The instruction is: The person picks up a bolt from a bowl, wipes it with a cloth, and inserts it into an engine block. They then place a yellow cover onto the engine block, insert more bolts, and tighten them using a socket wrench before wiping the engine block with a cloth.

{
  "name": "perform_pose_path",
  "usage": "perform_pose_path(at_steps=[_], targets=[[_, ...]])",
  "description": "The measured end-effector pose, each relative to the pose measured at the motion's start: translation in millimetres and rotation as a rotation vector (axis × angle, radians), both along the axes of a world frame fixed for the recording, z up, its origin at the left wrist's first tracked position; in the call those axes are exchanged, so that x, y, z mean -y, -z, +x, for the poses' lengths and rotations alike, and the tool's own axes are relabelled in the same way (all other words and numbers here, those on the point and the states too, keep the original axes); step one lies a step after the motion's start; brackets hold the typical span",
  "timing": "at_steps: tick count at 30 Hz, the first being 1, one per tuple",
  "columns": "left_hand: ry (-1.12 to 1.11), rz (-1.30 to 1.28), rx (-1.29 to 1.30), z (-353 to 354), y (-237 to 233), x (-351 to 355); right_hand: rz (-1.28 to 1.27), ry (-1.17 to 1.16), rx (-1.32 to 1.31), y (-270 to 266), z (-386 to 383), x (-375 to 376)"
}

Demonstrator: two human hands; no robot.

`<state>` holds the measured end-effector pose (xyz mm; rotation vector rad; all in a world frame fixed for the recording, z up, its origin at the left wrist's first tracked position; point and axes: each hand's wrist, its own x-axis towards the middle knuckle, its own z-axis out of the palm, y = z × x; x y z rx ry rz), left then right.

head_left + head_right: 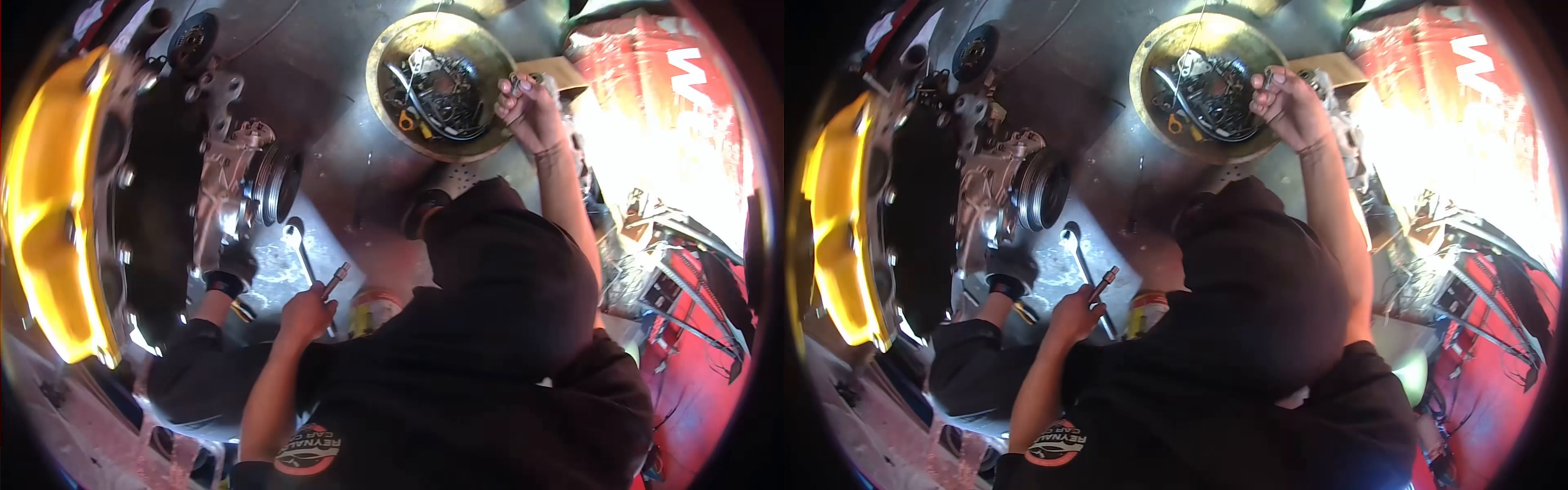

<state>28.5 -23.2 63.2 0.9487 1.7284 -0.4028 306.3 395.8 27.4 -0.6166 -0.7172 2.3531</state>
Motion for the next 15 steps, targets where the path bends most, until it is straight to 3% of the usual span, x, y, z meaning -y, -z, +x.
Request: perform_pose_path(at_steps=[4,8,11,15], targets=[[0.062,0.171,-0.049,4,-15,15,0.044,0.027,-0.050,-57,-13,39],[0.124,0.290,-0.117,6,-40,29,0.180,-0.015,0.086,-86,-9,51],[0.137,0.350,-0.130,9,-53,48,0.230,-0.244,0.115,-141,-15,59],[0.114,0.355,-0.123,10,-65,72,0.462,-0.378,0.350,-212,-46,80]])
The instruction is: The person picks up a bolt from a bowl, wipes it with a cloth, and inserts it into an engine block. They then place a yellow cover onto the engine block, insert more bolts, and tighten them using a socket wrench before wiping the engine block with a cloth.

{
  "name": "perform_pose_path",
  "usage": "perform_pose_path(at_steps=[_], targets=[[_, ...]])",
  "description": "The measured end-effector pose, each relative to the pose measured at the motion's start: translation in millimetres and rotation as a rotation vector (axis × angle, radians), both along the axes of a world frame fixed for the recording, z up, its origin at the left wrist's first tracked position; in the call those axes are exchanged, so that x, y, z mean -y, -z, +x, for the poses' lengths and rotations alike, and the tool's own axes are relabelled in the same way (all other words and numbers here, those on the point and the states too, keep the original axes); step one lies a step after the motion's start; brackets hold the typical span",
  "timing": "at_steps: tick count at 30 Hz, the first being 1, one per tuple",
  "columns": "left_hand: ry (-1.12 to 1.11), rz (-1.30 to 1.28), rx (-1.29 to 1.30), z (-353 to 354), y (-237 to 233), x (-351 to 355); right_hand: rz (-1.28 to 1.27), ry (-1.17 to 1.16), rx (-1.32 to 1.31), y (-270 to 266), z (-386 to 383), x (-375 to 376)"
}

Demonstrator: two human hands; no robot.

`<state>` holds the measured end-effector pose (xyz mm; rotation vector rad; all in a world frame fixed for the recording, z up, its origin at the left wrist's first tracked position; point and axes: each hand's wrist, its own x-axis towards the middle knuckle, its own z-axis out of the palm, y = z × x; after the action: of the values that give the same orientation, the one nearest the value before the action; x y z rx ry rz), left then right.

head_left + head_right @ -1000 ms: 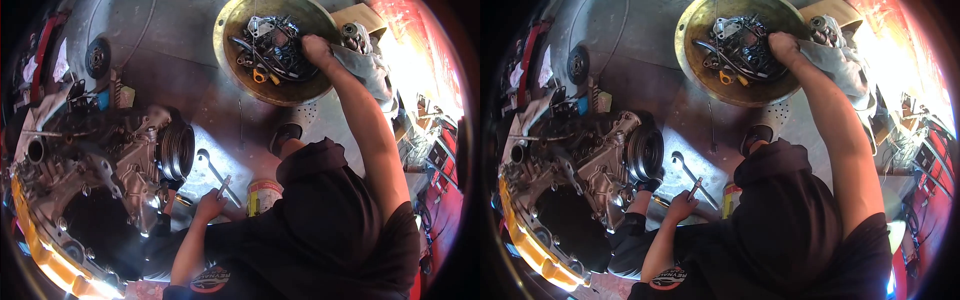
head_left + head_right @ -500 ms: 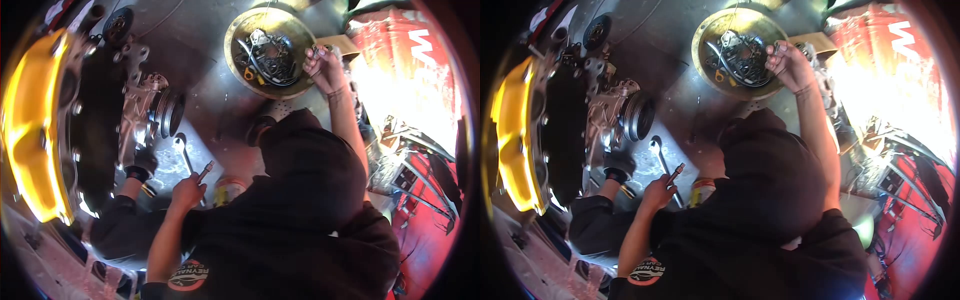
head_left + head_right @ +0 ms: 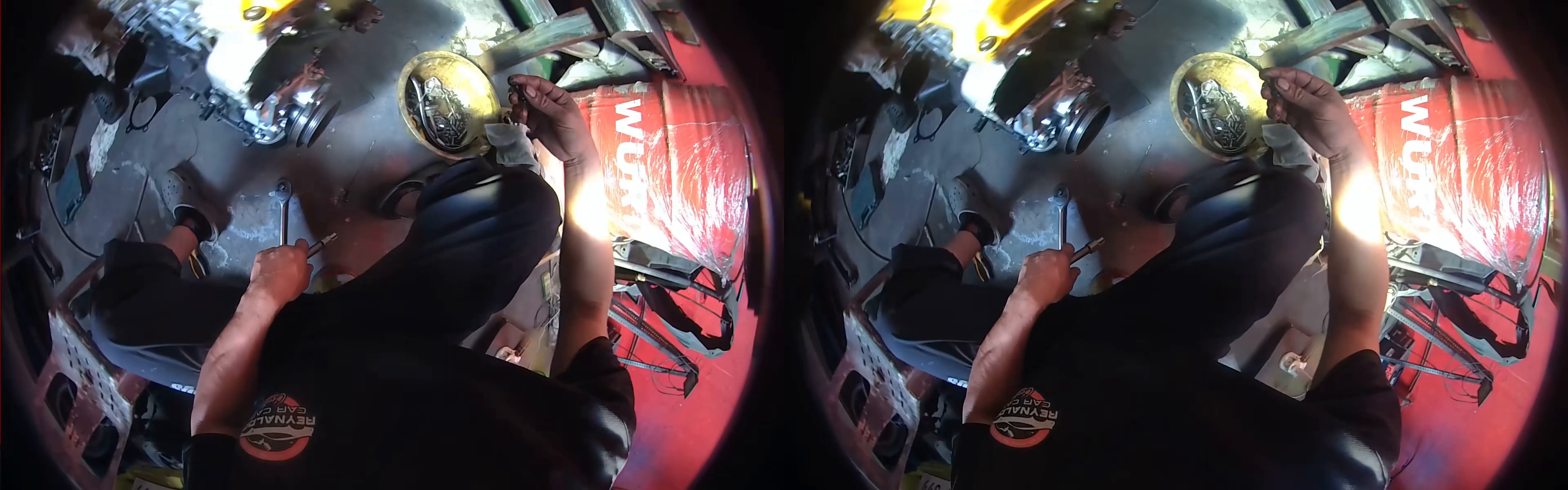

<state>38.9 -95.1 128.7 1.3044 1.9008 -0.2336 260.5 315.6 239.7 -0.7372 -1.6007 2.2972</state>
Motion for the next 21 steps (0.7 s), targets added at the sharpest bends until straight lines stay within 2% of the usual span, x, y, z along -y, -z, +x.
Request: perform_pose_path(at_steps=[3,7,10,12,14,16,21], targets=[[-0.015,0.029,-0.005,-2,-5,15,0.078,-0.161,0.059,-29,-29,14],[-0.031,0.059,-0.026,-5,-15,24,0.107,-0.177,0.026,-30,-59,41],[-0.047,0.088,-0.052,-4,-25,28,0.107,-0.191,-0.060,-11,-75,64],[-0.065,0.087,-0.052,-2,-28,30,0.128,-0.079,0.001,5,-83,82],[-0.046,0.100,-0.046,2,-21,35,0.047,0.046,0.047,21,-87,113],[-0.036,0.112,-0.053,5,-18,40,0.223,-0.038,0.177,51,-89,124],[-0.023,0.071,-0.078,20,-18,47,0.339,0.017,0.257,101,-89,157]])
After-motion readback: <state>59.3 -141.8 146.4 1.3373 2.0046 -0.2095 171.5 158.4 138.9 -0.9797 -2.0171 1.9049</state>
